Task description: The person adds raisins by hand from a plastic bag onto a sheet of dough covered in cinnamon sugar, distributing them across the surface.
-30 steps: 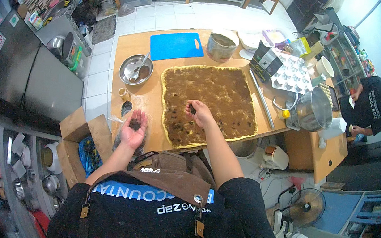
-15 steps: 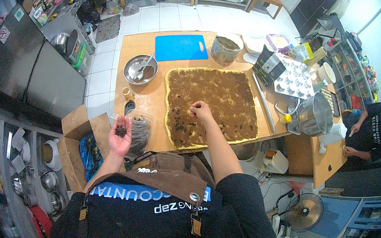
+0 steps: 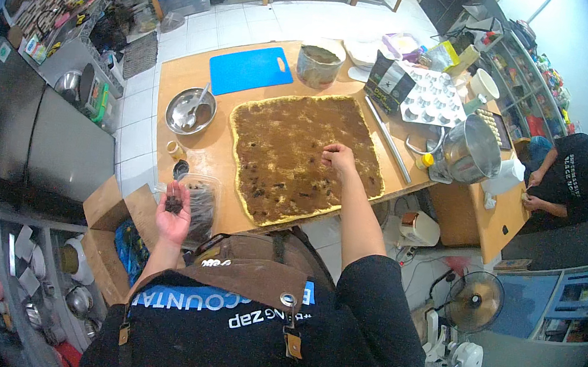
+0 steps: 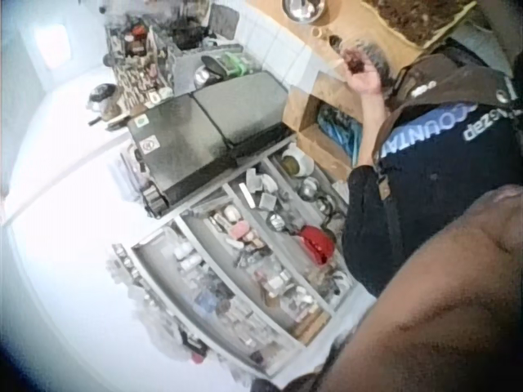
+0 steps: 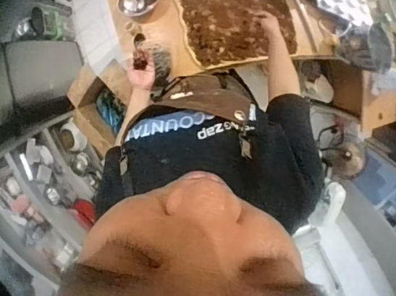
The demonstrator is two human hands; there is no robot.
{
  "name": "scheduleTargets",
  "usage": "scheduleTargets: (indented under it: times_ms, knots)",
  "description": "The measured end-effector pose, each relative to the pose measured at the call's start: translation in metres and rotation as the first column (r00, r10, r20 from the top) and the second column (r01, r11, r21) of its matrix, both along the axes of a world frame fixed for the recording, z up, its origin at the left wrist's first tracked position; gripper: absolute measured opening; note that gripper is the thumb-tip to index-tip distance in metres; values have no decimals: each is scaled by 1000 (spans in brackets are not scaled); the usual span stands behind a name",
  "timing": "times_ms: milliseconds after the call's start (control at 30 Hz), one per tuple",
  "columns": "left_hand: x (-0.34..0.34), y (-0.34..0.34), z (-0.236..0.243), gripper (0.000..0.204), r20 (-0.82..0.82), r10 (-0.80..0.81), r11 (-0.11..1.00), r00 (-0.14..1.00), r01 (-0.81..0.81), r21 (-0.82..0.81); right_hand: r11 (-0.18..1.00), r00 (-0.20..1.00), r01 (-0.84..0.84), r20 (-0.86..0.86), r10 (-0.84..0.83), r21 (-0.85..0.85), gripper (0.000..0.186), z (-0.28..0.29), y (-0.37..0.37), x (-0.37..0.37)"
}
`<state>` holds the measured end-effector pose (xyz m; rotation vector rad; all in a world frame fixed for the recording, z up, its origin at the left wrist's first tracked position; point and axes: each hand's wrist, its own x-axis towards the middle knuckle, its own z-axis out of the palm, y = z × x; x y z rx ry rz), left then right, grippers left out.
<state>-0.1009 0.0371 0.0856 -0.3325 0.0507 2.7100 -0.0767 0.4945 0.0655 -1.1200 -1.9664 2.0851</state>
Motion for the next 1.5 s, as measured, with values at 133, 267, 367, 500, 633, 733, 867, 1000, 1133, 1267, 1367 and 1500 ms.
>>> scheduleTargets:
  times_ms: [133, 267, 367, 500, 633, 733, 867, 1000, 1133, 1267, 1367, 1500]
  knots:
    - [3, 3, 4, 31, 26, 19, 1000, 999, -19, 2, 948, 982, -95, 183, 40, 303, 6, 18, 16, 9]
    - [5, 15, 5, 32, 6, 21, 1000, 1000, -22, 4, 991, 998, -52, 43, 48, 121, 11, 0, 64, 27]
    - [10, 24, 6, 32, 5, 38, 999, 999, -38, -2, 983, 997, -29, 74, 15, 183, 20, -2, 89, 35]
    - [18, 46, 8, 34, -72, 4, 1000, 997, -2, 30, 955, 997, 33, 62, -53, 294, 13, -5, 110, 42]
    - [23, 75, 15, 32, 5, 44, 999, 999, -44, 31, 896, 987, -67, 158, -4, 440, 16, -2, 127, 41]
    - [29, 94, 19, 31, 65, 62, 998, 996, -63, 23, 985, 993, -39, 114, 20, 166, 18, -7, 137, 39]
    - [35, 121, 20, 30, 41, 59, 997, 997, -61, 43, 997, 997, -75, -12, 75, -17, 16, -17, 158, 37]
    - [42, 140, 21, 30, 70, 87, 995, 994, -90, 38, 951, 990, -140, 63, 127, 277, 13, -12, 161, 12]
    - [58, 146, 24, 30, 43, 148, 988, 988, -150, 43, 926, 969, -239, 135, 207, 293, 17, 0, 154, -18]
    - [68, 154, 22, 30, 50, 195, 980, 980, -196, 26, 816, 887, -461, 162, 432, 349, 16, -11, 176, -37]
    - [84, 142, 14, 32, -16, 257, 966, 966, -257, 29, 884, 904, -417, 194, 380, 212, 16, 18, 154, -49]
    - [92, 146, 13, 32, 14, 296, 955, 955, -296, 22, 840, 909, -416, 149, 388, 347, 13, -3, 168, -63]
